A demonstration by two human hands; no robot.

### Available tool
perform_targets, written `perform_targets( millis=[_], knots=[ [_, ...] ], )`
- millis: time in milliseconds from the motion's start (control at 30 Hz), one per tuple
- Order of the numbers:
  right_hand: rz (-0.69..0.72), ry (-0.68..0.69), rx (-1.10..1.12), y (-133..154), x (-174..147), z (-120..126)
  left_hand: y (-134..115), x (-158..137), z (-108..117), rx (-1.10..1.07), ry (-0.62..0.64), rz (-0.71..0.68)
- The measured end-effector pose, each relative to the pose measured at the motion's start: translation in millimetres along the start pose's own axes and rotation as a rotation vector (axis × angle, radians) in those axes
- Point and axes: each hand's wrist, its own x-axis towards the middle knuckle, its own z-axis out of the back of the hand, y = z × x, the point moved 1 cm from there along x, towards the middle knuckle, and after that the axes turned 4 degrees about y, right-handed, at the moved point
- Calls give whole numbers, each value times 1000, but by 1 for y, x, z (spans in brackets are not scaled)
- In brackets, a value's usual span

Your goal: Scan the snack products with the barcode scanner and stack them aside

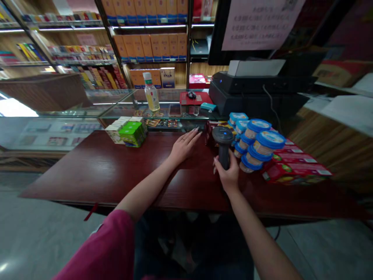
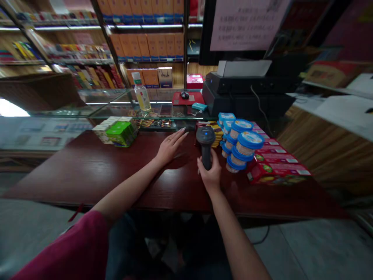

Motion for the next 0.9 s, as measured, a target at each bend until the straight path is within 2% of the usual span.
perform_targets(
  millis=[100, 200, 300, 367, 467, 567, 800, 900],
  knots=[
    [-106, 68, 101, 14, -7, -19, 52, -58, 42, 72, -139, 232],
    [-194, 261, 211, 28, -13, -54, 102, -105, 86, 144, -188, 477],
    [-252, 430, 292, 37, -15, -97, 134, -135, 114, 210, -246, 710],
    [-276, 500, 331, 40, -13, -125, 144, -147, 122, 222, -270, 797],
    [-306, 542, 368, 39, -8, -157, 151, -154, 123, 164, -254, 820],
    [-321, 540, 375, 33, -2, -173, 154, -158, 121, 73, -253, 788],
    [-379, 425, 429, 20, 7, -169, 145, -154, 127, -150, -161, 612],
    [-400, 381, 439, 20, 9, -160, 139, -147, 120, -318, -153, 545]
  ],
)
